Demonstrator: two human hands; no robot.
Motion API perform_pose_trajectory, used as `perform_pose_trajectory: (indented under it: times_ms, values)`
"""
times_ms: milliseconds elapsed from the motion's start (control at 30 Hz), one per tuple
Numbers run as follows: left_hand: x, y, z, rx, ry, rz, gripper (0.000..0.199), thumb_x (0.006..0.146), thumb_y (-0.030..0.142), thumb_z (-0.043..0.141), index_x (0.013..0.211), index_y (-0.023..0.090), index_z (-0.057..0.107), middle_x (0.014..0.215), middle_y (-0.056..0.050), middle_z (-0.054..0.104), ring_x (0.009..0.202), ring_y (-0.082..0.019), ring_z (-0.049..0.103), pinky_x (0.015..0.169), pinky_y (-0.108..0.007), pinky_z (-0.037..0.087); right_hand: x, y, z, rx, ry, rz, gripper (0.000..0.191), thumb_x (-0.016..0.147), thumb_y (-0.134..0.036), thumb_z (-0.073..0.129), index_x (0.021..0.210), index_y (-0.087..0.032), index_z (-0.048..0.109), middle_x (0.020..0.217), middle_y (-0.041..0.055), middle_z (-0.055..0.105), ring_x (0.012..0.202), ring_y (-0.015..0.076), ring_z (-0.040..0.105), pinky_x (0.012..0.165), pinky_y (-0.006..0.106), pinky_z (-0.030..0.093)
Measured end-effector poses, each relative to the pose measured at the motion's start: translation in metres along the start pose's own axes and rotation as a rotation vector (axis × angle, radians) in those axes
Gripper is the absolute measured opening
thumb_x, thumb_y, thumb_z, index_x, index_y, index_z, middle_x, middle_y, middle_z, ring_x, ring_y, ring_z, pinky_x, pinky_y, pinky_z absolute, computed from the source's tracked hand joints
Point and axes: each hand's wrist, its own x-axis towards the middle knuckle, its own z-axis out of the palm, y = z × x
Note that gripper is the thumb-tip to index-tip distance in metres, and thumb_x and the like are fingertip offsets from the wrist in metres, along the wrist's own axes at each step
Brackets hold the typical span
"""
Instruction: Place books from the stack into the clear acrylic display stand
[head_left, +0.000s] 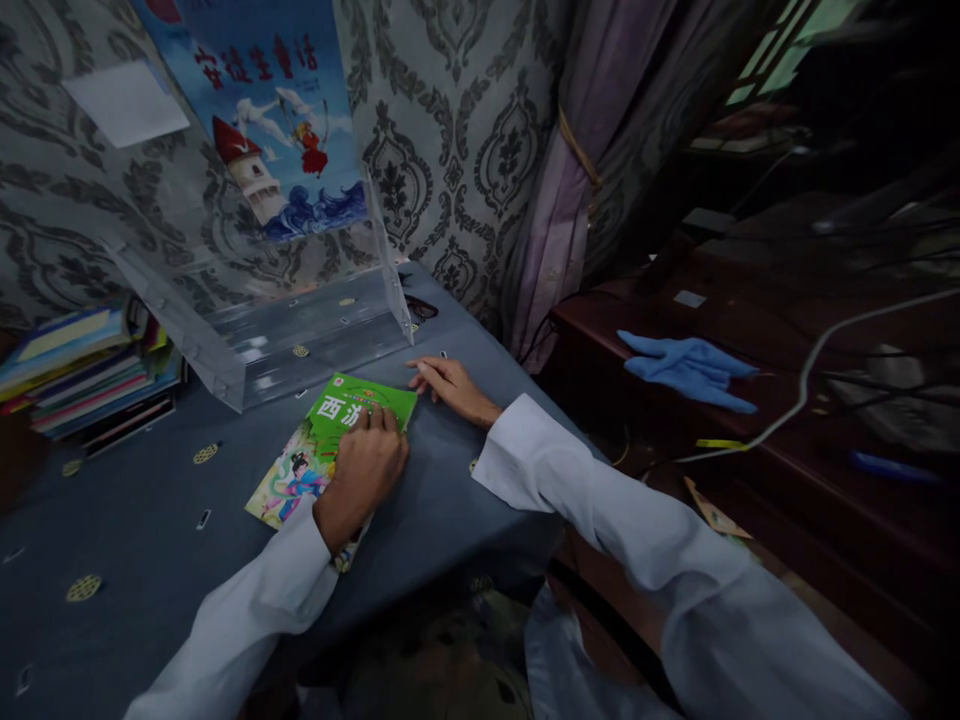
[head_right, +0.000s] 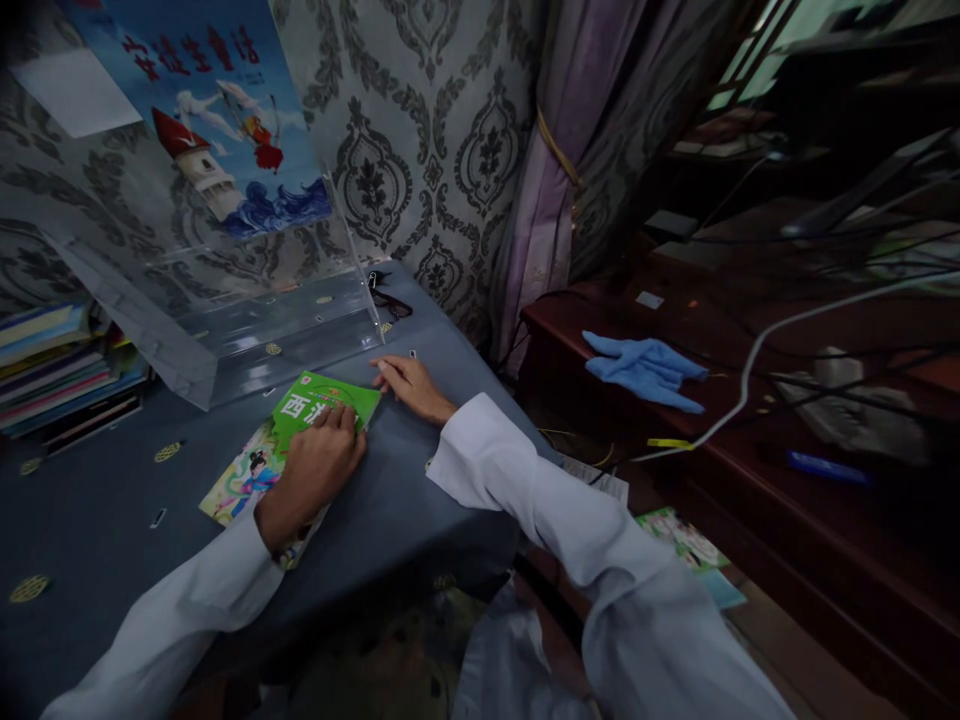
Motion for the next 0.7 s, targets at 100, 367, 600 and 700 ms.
perform_pose_trajectory:
  times_ms: [100, 367, 600, 700]
  values:
    - [0.0003, 0.0002, 0.0002, -0.029, 0.004, -0.006, 0.031, 0.101, 0.023, 0.039, 0.113, 0.007, 0.062, 0.113, -0.022, 0.067, 0.118, -0.033, 0.060, 0.090, -0.042, 0.054, -0.0003, 0.0005, -0.0004, -0.004, -0.004, -0.001, 0.047, 0.098, -0.051, 0.046, 0.115, -0.015, 0.070, 0.088, 0.0077, 0.075, 0.067, 0.0138, 0.066, 0.050, 0.020, 0.047]
    - [0.0005, 0.0009, -0.0015, 0.009, 0.004, 0.001, 0.032, 0.102, 0.021, 0.037, 0.112, 0.006, 0.063, 0.115, -0.023, 0.066, 0.116, -0.033, 0.061, 0.085, -0.040, 0.054, -0.0001, 0.0008, 0.0001, 0.014, -0.013, -0.014, 0.054, 0.095, -0.059, 0.044, 0.113, -0.014, 0.069, 0.087, 0.0080, 0.074, 0.059, 0.0117, 0.063, 0.047, 0.020, 0.045]
    - [-0.0018, 0.0015, -0.0004, 0.008, 0.013, -0.013, 0.032, 0.102, 0.024, 0.040, 0.118, 0.007, 0.061, 0.118, -0.021, 0.066, 0.118, -0.033, 0.060, 0.084, -0.039, 0.056, -0.0026, -0.0041, 0.0002, -0.022, -0.011, -0.012, 0.055, 0.096, -0.060, 0.044, 0.112, -0.014, 0.070, 0.083, 0.0060, 0.074, 0.049, 0.0086, 0.059, 0.047, 0.020, 0.045]
    - [-0.0024, 0.0010, 0.0035, 0.006, 0.031, -0.002, 0.034, 0.102, 0.025, 0.039, 0.124, 0.008, 0.060, 0.123, -0.021, 0.064, 0.121, -0.034, 0.058, 0.086, -0.042, 0.056, -0.0057, -0.0078, 0.0000, -0.070, 0.027, -0.060, 0.056, 0.096, -0.061, 0.043, 0.108, -0.015, 0.071, 0.079, 0.0051, 0.073, 0.047, 0.0091, 0.058, 0.048, 0.021, 0.046]
